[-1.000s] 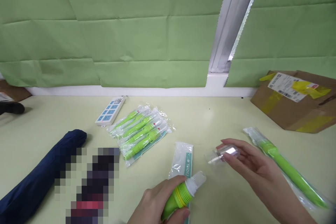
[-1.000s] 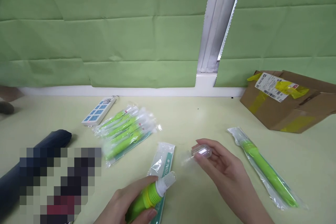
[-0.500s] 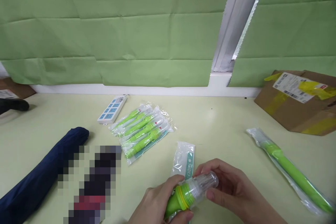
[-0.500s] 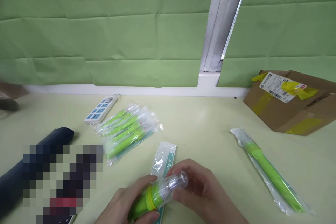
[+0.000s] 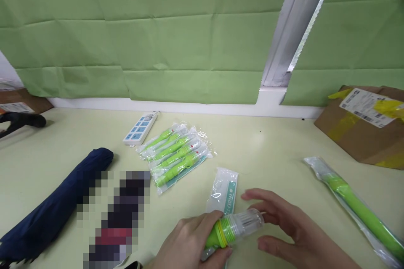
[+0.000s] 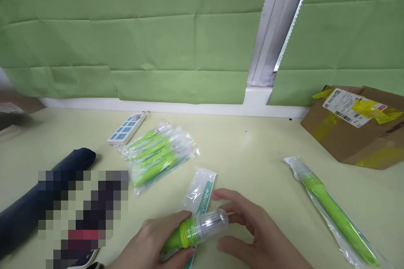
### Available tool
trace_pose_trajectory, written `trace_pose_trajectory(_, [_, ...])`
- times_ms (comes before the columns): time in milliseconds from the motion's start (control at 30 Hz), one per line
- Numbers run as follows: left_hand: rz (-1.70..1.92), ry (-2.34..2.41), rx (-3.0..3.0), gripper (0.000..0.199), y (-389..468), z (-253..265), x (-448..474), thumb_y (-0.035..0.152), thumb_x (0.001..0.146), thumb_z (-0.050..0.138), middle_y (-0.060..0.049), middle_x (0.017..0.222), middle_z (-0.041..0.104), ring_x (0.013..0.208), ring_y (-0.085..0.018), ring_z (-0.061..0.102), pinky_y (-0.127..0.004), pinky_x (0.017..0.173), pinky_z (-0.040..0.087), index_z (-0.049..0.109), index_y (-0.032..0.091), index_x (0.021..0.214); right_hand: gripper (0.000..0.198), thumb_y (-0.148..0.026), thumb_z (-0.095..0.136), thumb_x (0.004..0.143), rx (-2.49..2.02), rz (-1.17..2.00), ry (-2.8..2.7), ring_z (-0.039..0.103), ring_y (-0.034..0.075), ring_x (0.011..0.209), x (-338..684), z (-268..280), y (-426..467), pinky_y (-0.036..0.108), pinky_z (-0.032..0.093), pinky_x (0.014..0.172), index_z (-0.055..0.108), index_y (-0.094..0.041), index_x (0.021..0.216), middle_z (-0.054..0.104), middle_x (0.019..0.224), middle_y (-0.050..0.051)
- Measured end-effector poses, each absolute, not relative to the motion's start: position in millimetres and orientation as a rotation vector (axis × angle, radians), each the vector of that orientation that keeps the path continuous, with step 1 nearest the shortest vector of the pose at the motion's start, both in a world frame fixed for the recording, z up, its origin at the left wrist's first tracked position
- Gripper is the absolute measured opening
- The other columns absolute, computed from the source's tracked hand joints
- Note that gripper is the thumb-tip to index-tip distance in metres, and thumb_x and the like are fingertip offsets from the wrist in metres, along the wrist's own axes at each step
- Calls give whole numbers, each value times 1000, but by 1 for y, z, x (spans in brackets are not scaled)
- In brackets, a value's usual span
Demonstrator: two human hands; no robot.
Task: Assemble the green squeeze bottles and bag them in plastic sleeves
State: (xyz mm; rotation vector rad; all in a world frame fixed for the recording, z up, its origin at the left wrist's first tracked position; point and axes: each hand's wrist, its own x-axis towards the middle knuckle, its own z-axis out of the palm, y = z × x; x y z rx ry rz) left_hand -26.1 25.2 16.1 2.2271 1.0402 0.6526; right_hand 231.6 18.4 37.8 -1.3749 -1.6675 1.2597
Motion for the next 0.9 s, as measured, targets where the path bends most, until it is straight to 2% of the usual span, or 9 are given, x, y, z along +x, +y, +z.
trace_pose_trajectory(100, [676, 1020, 2266, 50, 27, 15, -26, 20, 79, 74, -10, 99, 77, 80, -30, 76, -42, 67, 64, 60, 14, 126, 21, -39, 68, 88, -1404, 1215, -1717, 70, 23, 96, 231, 43, 21, 32, 56, 85, 73, -29, 105, 76, 104, 4])
trace_pose_trajectory(200, [666, 1029, 2330, 50, 25, 10, -28, 23, 82, 73, -13, 101, 77, 82, -33, 76, -46, 68, 65, 59, 13, 128, 31, -48, 52, 97, -1464, 1155, -1871, 62, 18, 64, 223, 42, 23, 27, 49, 60, 69, -24, 88, 64, 66, -1])
trace_pose_trajectory(267, [623, 1050, 2340, 48, 24, 9, -29, 26, 84, 73, -13, 101, 77, 83, -33, 76, -46, 67, 64, 59, 13, 128, 41, -50, 44, 100, -1501, 1081, -1976, 53, 14, 53, 219, 37, 24, 25, 41, 53, 59, -22, 74, 52, 56, -5])
trace_pose_trajectory(400, [550, 1027, 2276, 47, 24, 26, -28, 32, 84, 74, -11, 101, 77, 83, -30, 75, -39, 71, 63, 62, 14, 126, 46, -48, 46, 99, -1541, 929, -2005, 52, 14, 53, 222, 30, 22, 26, 41, 54, 51, -22, 62, 53, 55, -4])
trace_pose_trajectory(500, [440, 1104, 2105, 30, 26, 43, -26, 32, 84, 73, -4, 89, 75, 73, -21, 71, -28, 64, 59, 69, 19, 111, 23, -47, 62, 91, -1482, 941, -1938, 67, 21, 82, 227, 35, 20, 28, 52, 70, 69, -25, 89, 73, 89, 2])
trace_pose_trajectory(567, [396, 1123, 2057, 23, 28, 47, -26, 34, 82, 73, -1, 79, 73, 67, -19, 68, -24, 59, 57, 73, 21, 101, 25, -41, 72, 86, -1361, 1007, -1951, 69, 22, 97, 228, 42, 20, 27, 55, 80, 69, -31, 109, 74, 107, 1])
trace_pose_trajectory(733, [424, 1072, 2114, 34, 29, 35, -30, 43, 82, 73, -2, 80, 74, 68, -20, 70, -24, 57, 57, 73, 24, 109, 14, -37, 67, 92, -1263, 987, -2080, 70, 16, 80, 222, 50, 19, 23, 54, 71, 71, -32, 104, 75, 89, -3])
trace_pose_trajectory(800, [470, 1051, 2224, 38, 26, 27, -32, 47, 83, 72, -3, 85, 76, 71, -22, 72, -25, 57, 59, 70, 23, 113, 18, -43, 63, 92, -1377, 877, -2100, 71, 18, 79, 219, 43, 16, 24, 53, 70, 73, -29, 97, 76, 88, -1])
trace_pose_trajectory(900, [624, 1009, 2507, 49, 20, 20, -33, 54, 94, 58, -10, 97, 77, 79, -27, 75, -32, 63, 63, 63, 15, 124, 36, -48, 53, 96, -1501, 718, -2121, 67, 17, 65, 213, 29, 12, 25, 50, 61, 67, -24, 74, 72, 71, -1])
